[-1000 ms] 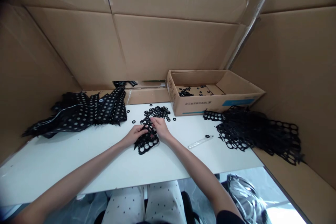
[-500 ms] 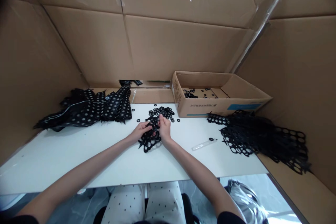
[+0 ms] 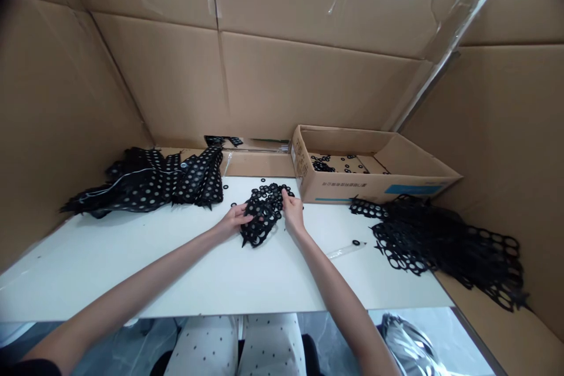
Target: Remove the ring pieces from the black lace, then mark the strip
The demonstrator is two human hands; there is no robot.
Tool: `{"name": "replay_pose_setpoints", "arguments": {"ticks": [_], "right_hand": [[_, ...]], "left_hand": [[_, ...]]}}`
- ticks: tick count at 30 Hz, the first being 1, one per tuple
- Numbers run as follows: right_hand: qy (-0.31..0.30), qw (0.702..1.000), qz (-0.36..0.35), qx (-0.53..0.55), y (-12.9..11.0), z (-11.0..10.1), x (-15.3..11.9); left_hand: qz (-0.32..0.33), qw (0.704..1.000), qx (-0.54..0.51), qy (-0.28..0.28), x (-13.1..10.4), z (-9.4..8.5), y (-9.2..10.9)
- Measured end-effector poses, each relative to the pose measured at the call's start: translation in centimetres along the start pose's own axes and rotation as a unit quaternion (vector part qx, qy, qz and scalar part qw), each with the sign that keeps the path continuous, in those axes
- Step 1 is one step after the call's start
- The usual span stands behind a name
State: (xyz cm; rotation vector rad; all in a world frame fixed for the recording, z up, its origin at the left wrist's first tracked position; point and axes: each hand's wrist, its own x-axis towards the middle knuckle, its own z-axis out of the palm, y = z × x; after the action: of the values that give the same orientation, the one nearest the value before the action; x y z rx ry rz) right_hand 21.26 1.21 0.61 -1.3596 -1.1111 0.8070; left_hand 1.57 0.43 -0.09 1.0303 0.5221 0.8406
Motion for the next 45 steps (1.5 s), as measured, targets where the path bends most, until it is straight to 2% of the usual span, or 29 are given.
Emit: {"name": "replay_pose_setpoints", "arguments": {"ticks": [2,5,9,11,14,20,23,28,29,31,34,36,38,41,45], "right_hand": [[-0.018,1.000,-0.017,-0.010,-0.3,-0.3,0.0],[-0.060,0.988,-0.121,-0.072,-1.3,-0.6,-0.6],[-0.166,0.926,-0.279,-0.193,-2.6,-0.1,-2.3],[-0.191,0.899,-0.319,-0.232,-2.8,0.3,-2.9],[-0.199,0.896,-0.319,-0.236,-2.7,0.4,-3.0],[-0.207,0.900,-0.294,-0.245,-2.1,-0.3,-2.0],[-0.208,0.882,-0.296,-0.301,-2.0,-0.4,-1.9],[-0.218,0.837,-0.340,-0.370,-1.6,0.3,-2.5],[-0.222,0.840,-0.341,-0.360,-1.5,0.4,-2.6],[-0.225,0.871,-0.312,-0.306,-1.3,0.8,-2.7],[-0.188,0.945,-0.203,-0.174,-1.1,1.1,-2.5],[-0.140,0.978,-0.130,-0.090,-1.0,1.4,-2.4],[-0.104,0.991,-0.076,-0.024,-0.9,1.8,-2.5],[-0.065,0.997,-0.019,0.047,-0.4,2.9,-2.8],[-0.015,0.998,-0.007,0.066,0.5,3.4,-2.4]], "left_hand": [[-0.007,1.000,0.019,0.019,0.1,-0.2,-0.4],[0.004,0.999,0.037,0.039,0.3,-0.4,-0.9],[0.025,0.997,0.064,0.024,0.5,-0.4,-0.9],[0.042,0.995,0.083,0.021,0.5,-0.3,-0.7],[0.050,0.994,0.100,0.010,0.4,-0.3,-0.5],[0.002,0.992,0.129,0.014,0.2,0.1,-0.5],[0.020,0.988,0.154,0.026,0.3,0.1,-0.7],[0.041,0.983,0.170,0.047,0.4,-0.3,-0.9],[0.043,0.983,0.171,0.046,0.4,-0.4,-0.8],[0.044,0.983,0.172,0.038,0.4,-0.4,-0.7],[0.045,0.985,0.163,0.027,0.3,-0.2,-0.5],[0.035,0.989,0.144,0.023,0.3,-0.1,-0.4],[0.023,0.992,0.126,0.017,0.3,0.0,-0.4],[0.026,0.993,0.118,0.016,0.5,0.0,-0.4],[0.042,0.991,0.121,0.032,0.6,-0.1,-0.5]]}}
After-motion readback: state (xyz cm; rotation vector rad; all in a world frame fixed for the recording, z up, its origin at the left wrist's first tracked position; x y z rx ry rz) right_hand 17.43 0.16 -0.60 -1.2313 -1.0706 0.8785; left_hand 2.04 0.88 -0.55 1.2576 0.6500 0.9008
